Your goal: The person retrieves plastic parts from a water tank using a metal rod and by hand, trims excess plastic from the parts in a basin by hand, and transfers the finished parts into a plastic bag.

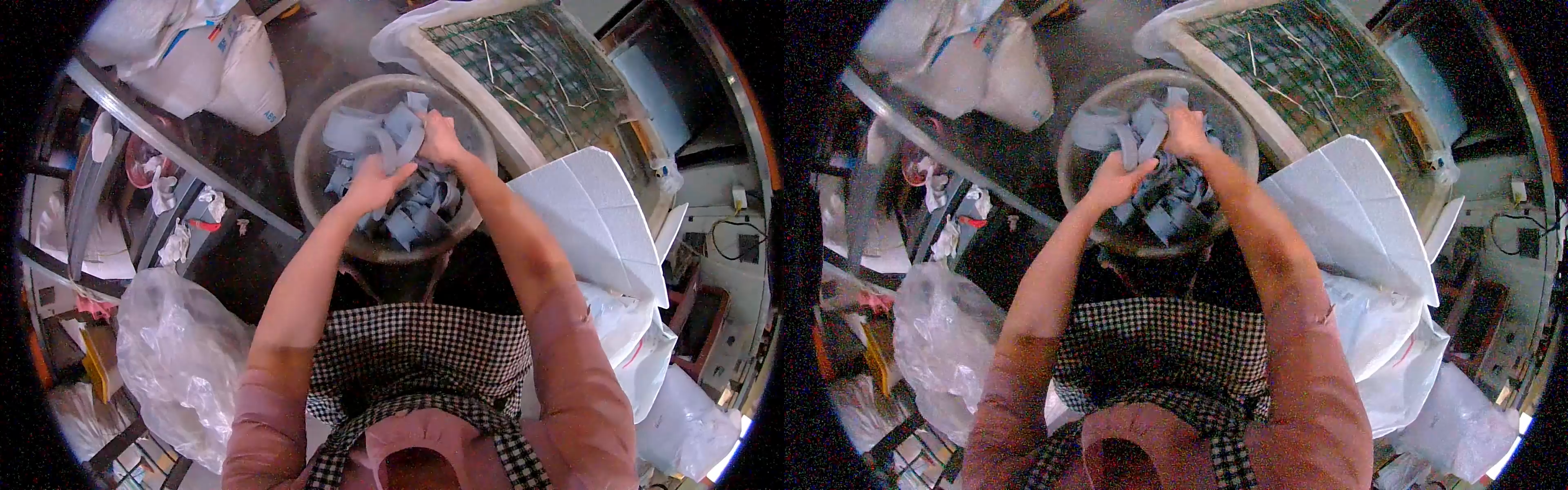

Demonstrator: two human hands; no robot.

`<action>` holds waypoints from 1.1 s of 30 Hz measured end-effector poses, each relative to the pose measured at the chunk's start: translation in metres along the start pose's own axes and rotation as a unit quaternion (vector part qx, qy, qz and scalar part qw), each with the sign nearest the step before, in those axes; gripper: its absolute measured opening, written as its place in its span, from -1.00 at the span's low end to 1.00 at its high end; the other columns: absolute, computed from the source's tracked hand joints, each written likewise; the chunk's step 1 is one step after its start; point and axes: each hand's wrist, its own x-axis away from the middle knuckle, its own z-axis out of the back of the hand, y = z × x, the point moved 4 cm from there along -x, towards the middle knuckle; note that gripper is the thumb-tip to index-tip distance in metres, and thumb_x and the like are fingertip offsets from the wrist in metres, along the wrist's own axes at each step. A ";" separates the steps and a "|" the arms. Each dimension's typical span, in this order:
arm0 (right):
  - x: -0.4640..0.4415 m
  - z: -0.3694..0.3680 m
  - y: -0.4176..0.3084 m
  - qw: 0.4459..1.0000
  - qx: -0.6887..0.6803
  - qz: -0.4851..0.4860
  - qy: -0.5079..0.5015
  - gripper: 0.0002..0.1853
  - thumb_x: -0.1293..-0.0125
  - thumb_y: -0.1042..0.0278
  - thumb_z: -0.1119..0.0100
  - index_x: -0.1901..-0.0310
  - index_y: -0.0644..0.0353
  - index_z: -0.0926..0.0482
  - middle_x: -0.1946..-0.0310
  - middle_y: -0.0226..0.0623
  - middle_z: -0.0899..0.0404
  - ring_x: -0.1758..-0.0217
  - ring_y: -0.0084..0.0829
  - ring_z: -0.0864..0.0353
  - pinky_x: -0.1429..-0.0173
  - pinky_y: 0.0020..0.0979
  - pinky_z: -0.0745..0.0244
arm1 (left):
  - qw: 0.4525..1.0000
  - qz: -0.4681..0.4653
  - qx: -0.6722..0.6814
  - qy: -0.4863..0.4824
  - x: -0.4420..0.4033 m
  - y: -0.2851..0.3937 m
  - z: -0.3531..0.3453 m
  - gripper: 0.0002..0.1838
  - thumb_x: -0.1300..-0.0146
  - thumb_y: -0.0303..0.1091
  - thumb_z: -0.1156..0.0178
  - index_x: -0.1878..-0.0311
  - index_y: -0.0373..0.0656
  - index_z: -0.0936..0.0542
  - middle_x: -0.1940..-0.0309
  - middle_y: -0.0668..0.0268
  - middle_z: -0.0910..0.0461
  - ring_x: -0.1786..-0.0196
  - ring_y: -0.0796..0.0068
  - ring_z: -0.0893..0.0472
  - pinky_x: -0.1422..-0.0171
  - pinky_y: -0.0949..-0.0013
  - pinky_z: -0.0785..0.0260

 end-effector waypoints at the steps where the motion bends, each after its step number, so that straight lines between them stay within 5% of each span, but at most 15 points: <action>1: 0.000 0.001 -0.001 1.000 0.003 -0.005 -0.004 -0.44 0.20 0.30 -0.30 0.02 0.12 -0.52 0.16 -0.03 -0.50 0.00 -0.08 -0.42 0.01 -0.11 -0.26 | 1.000 -0.001 0.001 0.001 -0.003 -0.003 0.001 -0.65 -0.18 -0.08 -0.17 0.48 -0.21 -0.48 0.72 0.42 -0.40 0.68 0.60 -0.38 0.59 0.44 -0.20; 5: -0.002 0.010 -0.007 0.998 0.016 -0.066 -0.001 -0.51 0.16 0.28 -0.29 0.07 0.12 -0.54 0.19 -0.04 -0.51 0.01 -0.07 -0.44 0.01 -0.05 -0.27 | 0.999 -0.025 -0.036 0.017 -0.015 -0.024 0.006 -0.62 -0.17 -0.05 -0.18 0.49 -0.22 -0.49 0.71 0.40 -0.43 0.67 0.59 -0.40 0.59 0.44 -0.22; 7: 0.001 0.020 -0.010 0.981 -0.006 0.054 0.188 -0.46 0.15 0.20 -0.30 0.03 0.11 -0.51 0.19 -0.04 -0.52 0.03 -0.04 -0.45 -0.01 -0.01 -0.31 | 1.000 0.013 -0.019 0.009 -0.019 -0.036 0.010 -0.61 -0.17 -0.05 -0.18 0.49 -0.22 -0.50 0.71 0.40 -0.44 0.67 0.60 -0.40 0.58 0.44 -0.22; 8: 0.003 0.016 -0.007 0.981 -0.003 0.055 0.184 -0.46 0.15 0.20 -0.30 0.03 0.11 -0.51 0.19 -0.04 -0.52 0.03 -0.04 -0.45 -0.01 -0.01 -0.31 | 0.999 -0.002 -0.005 0.040 -0.021 -0.041 0.015 -0.62 -0.17 -0.05 -0.18 0.50 -0.21 -0.50 0.71 0.41 -0.44 0.67 0.61 -0.40 0.58 0.45 -0.22; 10: 0.004 -0.015 0.011 0.994 0.024 -0.102 -0.035 -0.37 0.16 0.10 -0.34 -0.03 0.09 -0.45 0.12 -0.07 -0.50 0.01 -0.06 -0.46 -0.05 -0.04 -0.35 | 0.997 -0.009 0.011 0.075 -0.023 -0.045 0.023 -0.62 -0.17 -0.05 -0.18 0.51 -0.21 -0.50 0.71 0.42 -0.44 0.68 0.62 -0.39 0.57 0.46 -0.22; 11: 0.011 -0.050 0.013 0.925 0.153 -0.116 -0.328 -0.29 0.15 -0.01 -0.35 -0.07 0.11 -0.39 0.01 -0.11 -0.46 -0.07 -0.12 -0.44 -0.08 -0.15 -0.37 | 0.997 -0.008 0.042 0.057 -0.023 -0.048 0.025 -0.64 -0.16 -0.07 -0.19 0.52 -0.19 -0.50 0.71 0.43 -0.44 0.68 0.63 -0.38 0.57 0.47 -0.21; 12: 0.031 -0.081 0.021 0.902 0.094 -0.110 -0.408 -0.29 0.15 -0.06 -0.34 -0.05 0.11 -0.40 -0.04 -0.15 -0.45 -0.10 -0.13 -0.43 -0.11 -0.10 -0.35 | 0.996 -0.009 0.073 0.042 -0.024 -0.047 0.027 -0.66 -0.16 -0.09 -0.20 0.53 -0.17 -0.50 0.71 0.44 -0.44 0.67 0.64 -0.38 0.57 0.48 -0.21; 16: 0.118 -0.162 0.009 0.896 0.143 -0.129 -0.400 -0.22 0.19 -0.24 -0.33 0.11 0.33 -0.41 0.03 -0.08 -0.48 -0.06 -0.17 -0.44 -0.11 0.15 -0.24 | 0.994 0.085 0.055 0.033 -0.027 -0.051 0.035 -0.71 -0.14 -0.13 -0.22 0.53 -0.14 -0.49 0.69 0.45 -0.45 0.64 0.65 -0.38 0.54 0.50 -0.21; 18: 0.132 -0.172 -0.005 0.920 0.276 -0.054 -0.274 -0.10 0.24 -0.25 -0.34 -0.02 0.33 -0.33 -0.05 -0.03 -0.40 -0.17 -0.08 -0.32 -0.10 0.47 0.10 | 0.984 0.058 0.163 0.052 -0.025 -0.046 0.036 -0.74 -0.11 -0.16 -0.25 0.51 -0.13 -0.50 0.67 0.45 -0.46 0.59 0.65 -0.42 0.49 0.50 -0.23; 19: 0.128 -0.184 0.002 0.894 0.259 -0.089 -0.356 -0.07 0.16 -0.17 -0.29 -0.17 0.30 -0.20 -0.12 0.04 -0.33 -0.25 -0.04 -0.21 -0.08 0.55 0.27 | 0.984 0.058 0.159 0.052 -0.028 -0.045 0.040 -0.74 -0.11 -0.16 -0.25 0.51 -0.13 -0.50 0.67 0.45 -0.46 0.59 0.65 -0.42 0.49 0.50 -0.23; 22: 0.106 -0.174 0.021 0.917 0.201 -0.061 -0.340 -0.14 0.09 -0.07 -0.22 -0.19 0.29 -0.18 -0.12 -0.02 -0.34 -0.24 -0.04 -0.22 -0.09 0.55 0.27 | 0.982 0.032 0.178 0.052 -0.023 -0.046 0.046 -0.75 -0.11 -0.18 -0.24 0.48 -0.15 -0.53 0.61 0.43 -0.51 0.53 0.63 -0.46 0.41 0.48 -0.27; 26: 0.048 -0.112 0.069 0.928 0.007 -0.009 -0.372 -0.36 0.12 0.14 -0.14 -0.14 -0.03 -0.41 -0.03 -0.06 -0.46 -0.07 -0.15 -0.45 -0.16 -0.19 -0.30 | 0.992 0.057 0.090 0.070 -0.024 -0.072 0.054 -0.75 -0.08 -0.21 -0.27 0.36 -0.22 -0.59 0.46 0.37 -0.60 0.38 0.53 -0.54 0.27 0.42 -0.35; 28: 0.036 -0.089 0.071 0.924 -0.037 0.060 -0.375 -0.42 0.12 0.18 -0.10 -0.07 -0.05 -0.49 0.03 -0.08 -0.51 0.00 -0.20 -0.50 -0.09 -0.36 -0.40 | 0.989 0.003 0.132 0.063 -0.022 -0.070 0.055 -0.68 -0.04 -0.21 -0.30 0.22 -0.23 -0.58 0.32 0.33 -0.60 0.22 0.50 -0.54 0.12 0.40 -0.34; 31: 0.024 0.012 0.010 0.895 -0.267 -0.064 -0.352 -0.42 0.25 0.43 -0.06 0.00 0.13 -0.49 0.09 -0.33 -0.51 0.04 -0.40 -0.49 -0.06 -0.38 -0.42 | 0.987 0.058 0.148 0.025 0.001 -0.024 0.055 -0.60 -0.04 -0.22 -0.31 0.08 -0.22 -0.54 0.18 0.30 -0.57 0.07 0.47 -0.49 -0.02 0.38 -0.28; 33: 0.021 0.035 -0.004 0.804 -0.493 -0.051 -0.328 -0.42 0.27 0.53 -0.02 0.02 0.26 -0.48 0.16 -0.32 -0.50 0.12 -0.52 -0.48 0.00 -0.51 -0.42 | 0.974 0.103 0.203 0.016 0.008 -0.013 0.052 -0.57 -0.05 -0.23 -0.29 0.03 -0.24 -0.52 0.15 0.27 -0.56 0.01 0.43 -0.46 -0.11 0.39 -0.22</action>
